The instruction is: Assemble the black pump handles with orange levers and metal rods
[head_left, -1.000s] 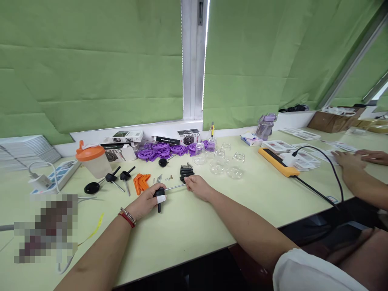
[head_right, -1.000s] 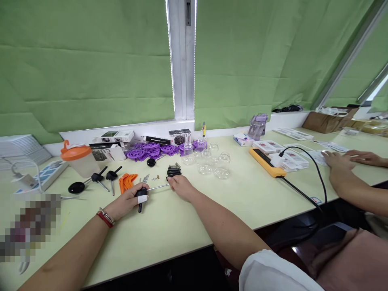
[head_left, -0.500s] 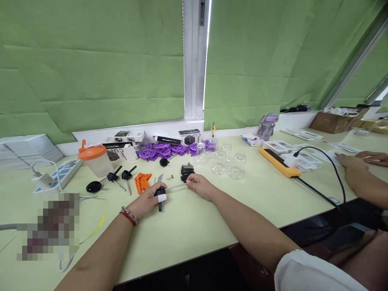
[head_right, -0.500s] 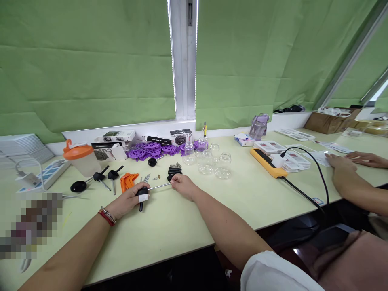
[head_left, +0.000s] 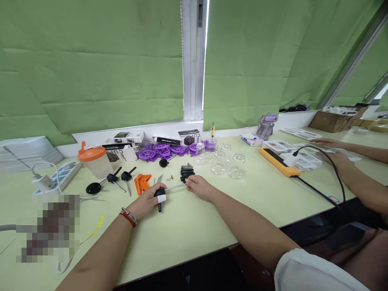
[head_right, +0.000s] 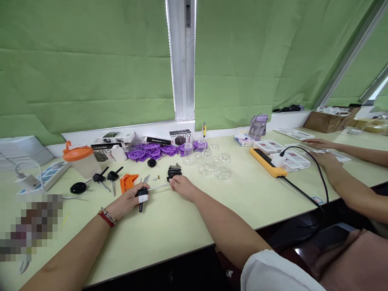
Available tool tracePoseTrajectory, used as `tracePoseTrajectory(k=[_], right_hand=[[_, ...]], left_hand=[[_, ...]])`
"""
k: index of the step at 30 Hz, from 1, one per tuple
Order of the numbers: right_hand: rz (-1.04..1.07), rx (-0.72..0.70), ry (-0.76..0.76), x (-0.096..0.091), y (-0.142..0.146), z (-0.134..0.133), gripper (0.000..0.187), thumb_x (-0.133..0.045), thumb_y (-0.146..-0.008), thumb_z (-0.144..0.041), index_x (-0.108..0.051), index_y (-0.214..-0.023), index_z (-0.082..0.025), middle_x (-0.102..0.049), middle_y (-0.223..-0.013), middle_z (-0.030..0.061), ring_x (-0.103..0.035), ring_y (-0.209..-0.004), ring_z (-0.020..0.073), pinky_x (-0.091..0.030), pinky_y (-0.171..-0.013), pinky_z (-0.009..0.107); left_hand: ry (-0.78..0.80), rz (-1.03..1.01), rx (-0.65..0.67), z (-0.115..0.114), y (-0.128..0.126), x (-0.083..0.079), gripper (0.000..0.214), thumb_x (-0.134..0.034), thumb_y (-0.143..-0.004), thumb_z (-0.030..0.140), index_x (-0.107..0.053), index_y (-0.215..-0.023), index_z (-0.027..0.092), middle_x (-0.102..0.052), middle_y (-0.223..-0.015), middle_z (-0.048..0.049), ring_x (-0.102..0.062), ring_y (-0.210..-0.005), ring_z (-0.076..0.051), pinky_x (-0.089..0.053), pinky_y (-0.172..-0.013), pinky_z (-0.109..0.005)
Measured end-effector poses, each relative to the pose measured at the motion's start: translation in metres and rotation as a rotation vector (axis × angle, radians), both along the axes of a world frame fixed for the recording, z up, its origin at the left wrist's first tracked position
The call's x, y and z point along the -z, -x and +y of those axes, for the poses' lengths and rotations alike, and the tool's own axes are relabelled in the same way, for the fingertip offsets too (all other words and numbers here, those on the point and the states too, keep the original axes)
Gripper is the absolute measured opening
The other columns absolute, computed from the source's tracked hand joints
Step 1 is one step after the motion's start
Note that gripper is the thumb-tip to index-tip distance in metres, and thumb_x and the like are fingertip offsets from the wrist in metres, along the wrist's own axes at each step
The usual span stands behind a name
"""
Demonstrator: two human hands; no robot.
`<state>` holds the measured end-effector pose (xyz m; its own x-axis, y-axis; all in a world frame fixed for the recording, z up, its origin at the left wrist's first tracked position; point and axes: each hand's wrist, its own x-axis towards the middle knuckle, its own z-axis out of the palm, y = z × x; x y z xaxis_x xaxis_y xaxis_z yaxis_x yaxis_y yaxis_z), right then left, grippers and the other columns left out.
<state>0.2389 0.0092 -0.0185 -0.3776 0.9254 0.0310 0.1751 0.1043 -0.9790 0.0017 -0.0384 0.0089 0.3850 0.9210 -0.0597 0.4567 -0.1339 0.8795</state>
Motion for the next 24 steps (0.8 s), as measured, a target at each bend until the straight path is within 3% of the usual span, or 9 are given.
tracePoseTrajectory(k=[8, 13, 18, 24], right_hand=[[0.007, 0.014, 0.004, 0.004, -0.0008, 0.0022, 0.038, -0.047, -0.086, -0.05, -0.051, -0.066, -0.017, -0.05, -0.061, -0.0012, -0.037, -0.053, 0.0093, -0.03, -0.053, 0.024], [0.157, -0.045, 0.112, -0.0042, -0.0038, -0.0025, 0.024, -0.059, -0.079, -0.04, -0.049, -0.082, -0.019, -0.051, -0.064, -0.0042, -0.036, -0.05, 0.0074, -0.027, -0.051, 0.022], [0.149, -0.053, 0.093, -0.0029, -0.0032, -0.002, 0.02, -0.063, -0.074, -0.031, -0.047, -0.075, -0.018, -0.05, -0.06, -0.0051, -0.034, -0.05, 0.007, -0.024, -0.051, 0.022], [0.127, -0.038, 0.132, -0.0034, -0.0017, -0.0021, 0.027, -0.061, -0.076, -0.041, -0.048, -0.073, -0.017, -0.052, -0.062, -0.0038, -0.033, -0.049, 0.0061, -0.024, -0.05, 0.022]], left_hand=[[0.018, -0.028, 0.003, 0.0019, 0.0016, 0.0038, 0.029, -0.056, -0.079, 0.042, -0.051, -0.099, 0.022, -0.04, -0.073, 0.0035, -0.037, -0.064, -0.013, -0.035, -0.058, -0.023], [0.023, -0.046, 0.008, 0.0013, 0.0009, 0.0028, 0.028, -0.056, -0.079, 0.041, -0.05, -0.099, 0.021, -0.04, -0.073, 0.0035, -0.037, -0.063, -0.012, -0.035, -0.057, -0.022], [0.025, -0.035, 0.0, 0.0004, -0.0001, 0.0008, 0.03, -0.057, -0.078, 0.041, -0.051, -0.099, 0.021, -0.044, -0.075, 0.0031, -0.039, -0.063, -0.012, -0.036, -0.057, -0.022], [0.022, -0.037, 0.009, 0.0004, -0.0002, 0.0009, 0.03, -0.056, -0.079, 0.042, -0.05, -0.1, 0.021, -0.043, -0.076, 0.0035, -0.039, -0.064, -0.012, -0.036, -0.058, -0.022]])
